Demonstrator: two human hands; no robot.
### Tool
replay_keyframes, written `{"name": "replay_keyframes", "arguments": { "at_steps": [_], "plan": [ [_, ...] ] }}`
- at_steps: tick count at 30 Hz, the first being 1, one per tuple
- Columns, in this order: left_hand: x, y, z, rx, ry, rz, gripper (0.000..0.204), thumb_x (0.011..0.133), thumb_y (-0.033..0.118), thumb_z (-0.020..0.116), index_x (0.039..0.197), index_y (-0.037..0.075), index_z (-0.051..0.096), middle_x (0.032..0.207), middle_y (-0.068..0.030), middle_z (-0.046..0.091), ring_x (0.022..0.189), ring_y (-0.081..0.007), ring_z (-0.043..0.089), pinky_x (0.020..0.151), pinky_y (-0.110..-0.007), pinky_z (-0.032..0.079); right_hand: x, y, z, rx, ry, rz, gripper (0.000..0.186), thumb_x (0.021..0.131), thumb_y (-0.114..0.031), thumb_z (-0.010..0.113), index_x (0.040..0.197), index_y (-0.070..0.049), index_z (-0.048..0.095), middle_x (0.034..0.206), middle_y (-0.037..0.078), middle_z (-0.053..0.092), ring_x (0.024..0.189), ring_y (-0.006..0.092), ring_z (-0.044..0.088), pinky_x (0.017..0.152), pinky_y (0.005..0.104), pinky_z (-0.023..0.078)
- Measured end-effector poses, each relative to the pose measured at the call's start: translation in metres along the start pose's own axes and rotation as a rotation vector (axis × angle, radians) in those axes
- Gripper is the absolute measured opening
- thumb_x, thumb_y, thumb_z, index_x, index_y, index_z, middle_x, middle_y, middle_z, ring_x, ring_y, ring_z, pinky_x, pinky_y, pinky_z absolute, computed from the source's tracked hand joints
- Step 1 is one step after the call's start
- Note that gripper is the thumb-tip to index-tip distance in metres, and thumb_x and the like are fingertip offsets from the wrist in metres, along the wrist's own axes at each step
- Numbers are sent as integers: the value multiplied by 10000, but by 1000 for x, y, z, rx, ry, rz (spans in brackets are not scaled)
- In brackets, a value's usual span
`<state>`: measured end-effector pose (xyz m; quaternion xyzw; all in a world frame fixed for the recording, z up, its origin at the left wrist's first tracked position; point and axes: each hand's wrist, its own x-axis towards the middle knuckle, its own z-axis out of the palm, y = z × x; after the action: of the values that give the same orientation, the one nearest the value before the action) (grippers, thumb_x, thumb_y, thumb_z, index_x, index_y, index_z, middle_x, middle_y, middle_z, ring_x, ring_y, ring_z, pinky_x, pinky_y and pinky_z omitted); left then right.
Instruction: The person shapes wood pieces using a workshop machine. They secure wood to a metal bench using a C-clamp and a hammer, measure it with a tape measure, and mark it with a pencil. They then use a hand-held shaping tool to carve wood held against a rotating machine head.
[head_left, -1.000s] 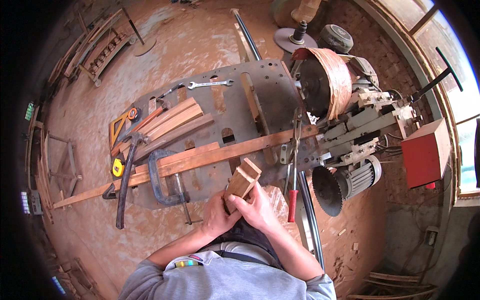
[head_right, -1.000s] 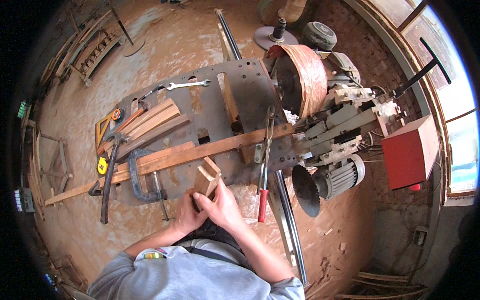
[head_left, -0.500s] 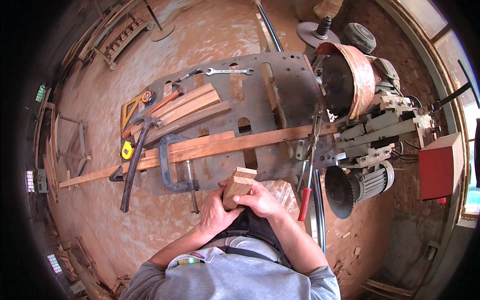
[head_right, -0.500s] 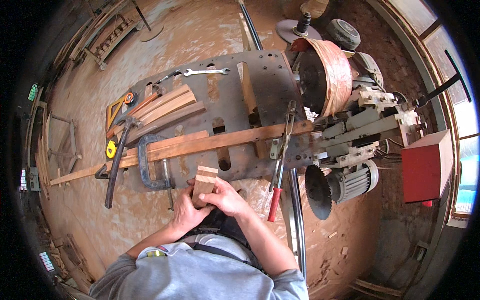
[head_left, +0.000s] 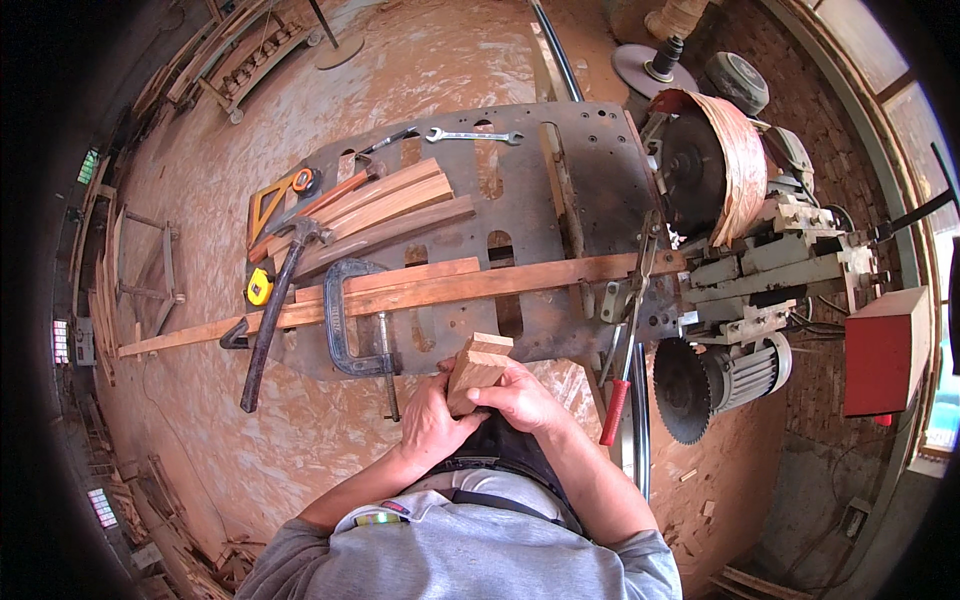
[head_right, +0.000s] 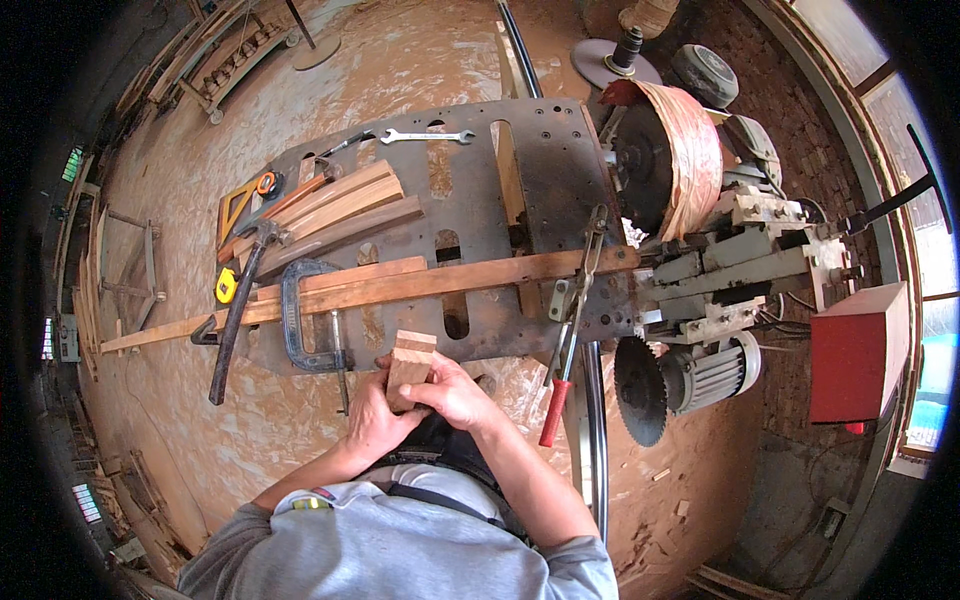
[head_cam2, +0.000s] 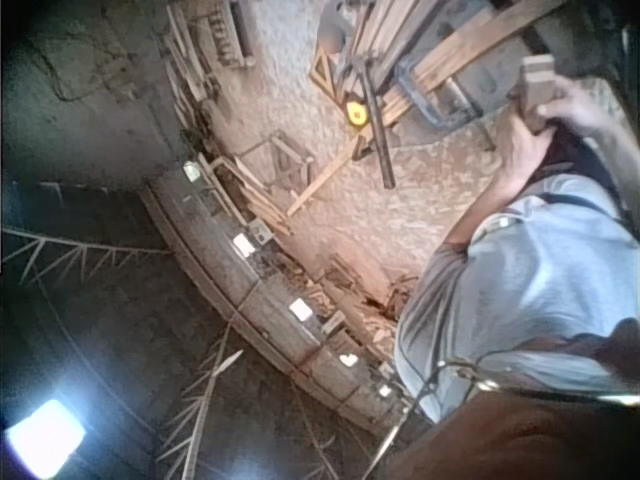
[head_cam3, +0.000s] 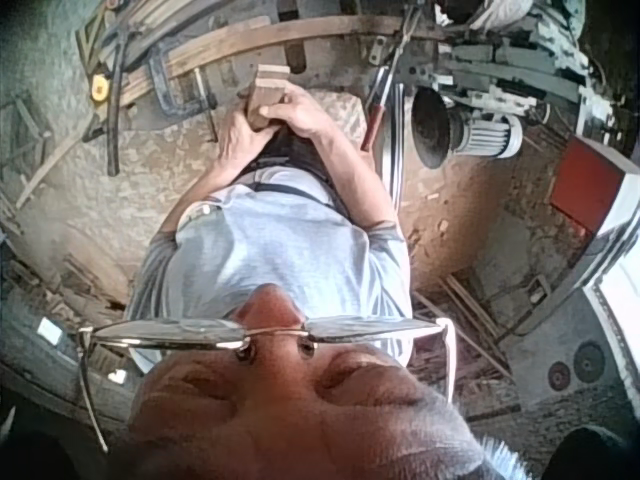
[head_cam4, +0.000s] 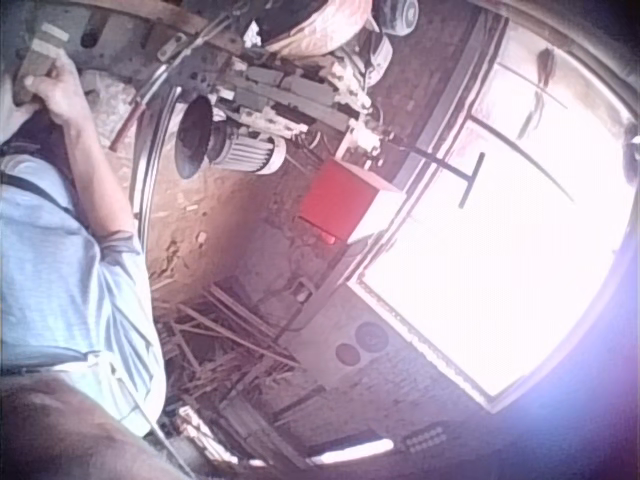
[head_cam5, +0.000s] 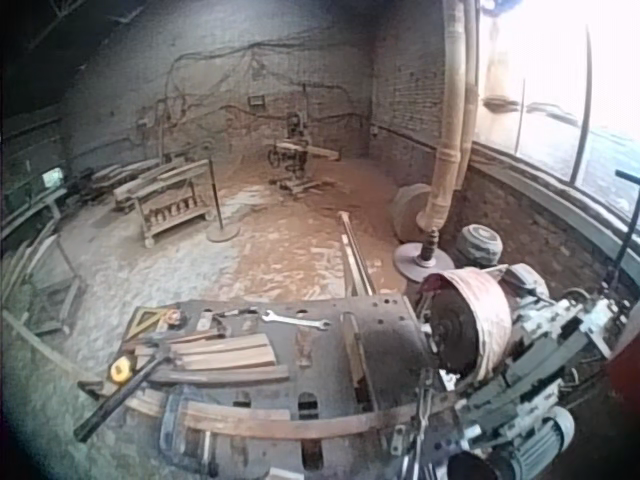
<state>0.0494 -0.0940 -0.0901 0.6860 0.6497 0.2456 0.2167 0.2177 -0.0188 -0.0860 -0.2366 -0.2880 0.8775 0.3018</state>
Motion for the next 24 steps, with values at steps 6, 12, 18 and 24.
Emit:
{"name": "replay_keyframes", "arguments": {
  "at_steps": [6,12,18,24],
  "plan": [
    [-1,1,-2,6,31,34,824,671,315,921,1259,-54,476,1051,-264,627,922,-427,661,779,-504,544,1,4,-1,9,2,-4,518,879,-53,668,1386,-8,571,1315,86,641,1210,186,597,1075,357,452],
    [-3,-5,-2,5,22,18,846,668,330,920,1275,-57,475,1066,-266,636,943,-425,665,800,-502,544,4,5,1,5,12,-2,528,884,-85,694,1385,13,559,1331,114,633,1236,226,597,1092,389,449],
    [-3,-3,-3,2,13,-20,839,666,326,918,1283,-60,500,1051,-265,654,951,-427,671,812,-499,546,6,7,2,-2,16,10,519,883,-47,654,1392,-7,563,1310,85,640,1210,189,596,1079,361,448],
    [2,-10,-9,-125,-58,-115,746,721,264,876,1309,-17,514,1089,-252,667,993,-422,675,849,-477,552,12,11,6,-183,48,-29,612,899,-149,698,1448,9,478,1358,128,589,1260,217,550,1099,380,426]
  ]
}}
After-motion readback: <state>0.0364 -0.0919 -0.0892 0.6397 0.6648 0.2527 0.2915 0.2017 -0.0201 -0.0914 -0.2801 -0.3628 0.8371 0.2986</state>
